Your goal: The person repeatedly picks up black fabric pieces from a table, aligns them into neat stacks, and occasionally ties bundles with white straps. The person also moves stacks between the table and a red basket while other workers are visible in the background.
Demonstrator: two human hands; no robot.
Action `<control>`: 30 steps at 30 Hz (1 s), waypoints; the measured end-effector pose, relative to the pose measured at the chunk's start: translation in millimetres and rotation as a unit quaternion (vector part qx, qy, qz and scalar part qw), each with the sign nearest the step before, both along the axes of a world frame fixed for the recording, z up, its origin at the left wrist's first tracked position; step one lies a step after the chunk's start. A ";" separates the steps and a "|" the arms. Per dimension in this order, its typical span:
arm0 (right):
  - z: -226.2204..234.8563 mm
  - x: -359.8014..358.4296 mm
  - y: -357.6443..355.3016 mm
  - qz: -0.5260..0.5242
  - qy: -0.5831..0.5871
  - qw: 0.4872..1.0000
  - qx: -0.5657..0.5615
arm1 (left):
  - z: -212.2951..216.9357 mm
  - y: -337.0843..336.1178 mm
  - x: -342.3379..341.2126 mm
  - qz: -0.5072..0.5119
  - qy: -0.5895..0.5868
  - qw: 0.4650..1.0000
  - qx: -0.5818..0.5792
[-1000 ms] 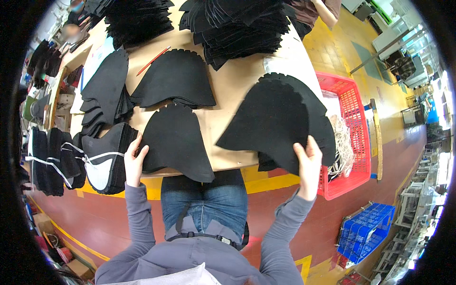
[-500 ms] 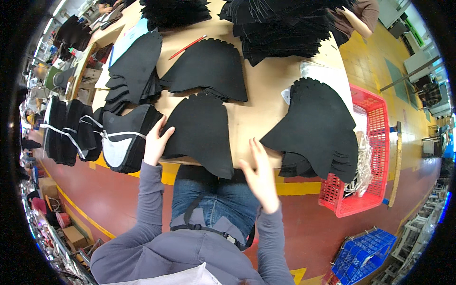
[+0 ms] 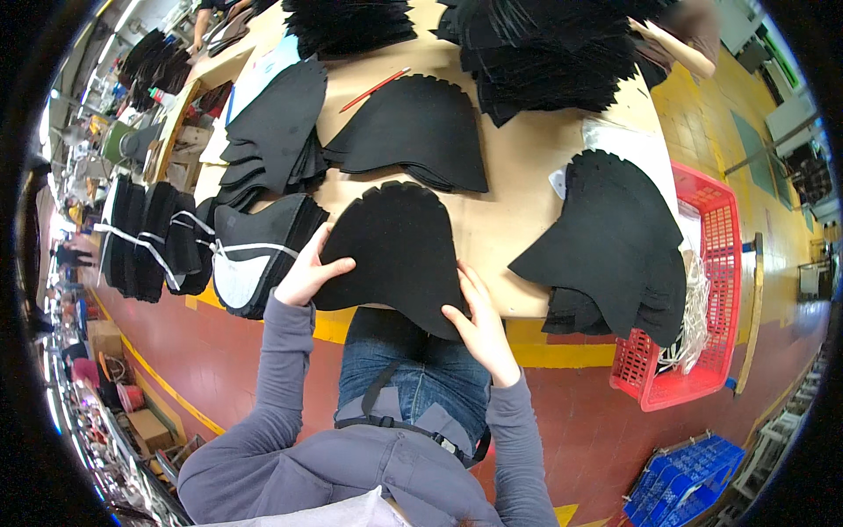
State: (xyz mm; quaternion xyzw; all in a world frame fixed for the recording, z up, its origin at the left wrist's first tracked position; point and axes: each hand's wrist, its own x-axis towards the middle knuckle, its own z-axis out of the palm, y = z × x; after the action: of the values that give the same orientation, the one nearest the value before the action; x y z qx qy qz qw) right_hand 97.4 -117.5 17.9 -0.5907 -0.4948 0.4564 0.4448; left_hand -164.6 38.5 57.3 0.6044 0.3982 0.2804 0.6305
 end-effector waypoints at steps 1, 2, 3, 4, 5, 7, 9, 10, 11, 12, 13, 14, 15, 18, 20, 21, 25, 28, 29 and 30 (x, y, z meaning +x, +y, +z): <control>1.0 -2.7 1.6 -0.017 0.001 1.000 0.002 | 3.1 -6.1 -1.1 0.012 -0.008 1.000 -0.019; 3.3 -3.2 1.5 -0.042 0.003 0.999 0.011 | 5.7 -11.1 -1.4 0.016 -0.012 0.999 -0.028; 4.1 -6.3 6.4 -0.070 0.025 0.997 0.024 | 7.0 -15.1 -0.3 0.011 -0.017 0.999 -0.043; 6.3 -6.9 9.9 -0.083 0.008 0.996 0.014 | 8.2 -16.7 0.7 0.001 -0.030 0.998 -0.052; 8.5 -6.4 14.5 -0.100 -0.008 0.995 0.003 | 7.1 -18.3 5.5 -0.008 -0.057 0.998 -0.037; 13.0 -2.0 23.7 -0.127 0.065 0.989 -0.029 | 3.6 -13.7 16.2 -0.041 -0.001 0.995 -0.085; 14.9 3.2 32.1 -0.145 -0.041 0.987 -0.059 | -2.5 -1.8 33.8 -0.022 0.023 0.999 -0.029; 15.0 7.0 36.0 -0.160 -0.095 0.979 -0.079 | -5.4 8.0 44.9 -0.008 0.028 1.000 0.000; 13.6 7.3 38.4 -0.154 -0.132 0.975 -0.092 | -6.2 19.2 52.3 0.053 0.141 0.980 0.133; 11.4 7.9 40.6 -0.158 -0.166 0.969 -0.094 | -6.8 34.8 62.3 0.089 0.149 0.965 0.198; 8.8 9.5 42.5 -0.152 -0.189 0.967 -0.080 | -6.5 52.4 73.7 0.106 0.101 0.967 0.207; 5.8 10.0 43.1 -0.164 -0.200 0.963 -0.082 | -5.9 69.6 84.3 0.084 0.087 0.957 0.263; 2.7 11.7 43.5 -0.162 -0.199 0.964 -0.069 | -6.9 83.2 98.1 0.060 0.026 0.968 0.242; -6.0 16.9 39.8 -0.132 -0.138 0.981 -0.010 | -11.2 120.6 127.5 -0.048 0.147 0.914 0.375; -10.5 21.6 35.6 -0.115 -0.037 0.993 0.014 | -20.3 131.6 134.4 -0.057 0.261 0.852 0.450; -11.8 24.0 31.4 -0.103 -0.110 0.988 -0.014 | -25.9 136.1 137.4 -0.063 0.325 0.810 0.485; -20.5 25.6 26.2 -0.106 -0.109 0.987 0.053 | -47.8 145.2 136.4 -0.143 0.326 0.818 0.452; -26.9 24.4 26.1 -0.090 -0.100 0.991 0.022 | -53.8 154.2 129.2 -0.159 0.300 0.838 0.427; -28.6 24.1 26.7 -0.092 -0.093 0.991 0.032 | -53.8 157.9 127.0 -0.160 0.295 0.834 0.437; -29.7 24.1 27.0 -0.096 -0.085 0.991 0.041 | -53.5 161.2 125.3 -0.169 0.302 0.831 0.436</control>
State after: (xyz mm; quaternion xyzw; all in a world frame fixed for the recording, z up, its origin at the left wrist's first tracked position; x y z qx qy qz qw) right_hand 121.5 -90.6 -11.8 -0.6539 -0.4899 0.3388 0.4665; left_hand -39.3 199.7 3.7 0.9288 0.2971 0.1175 0.1877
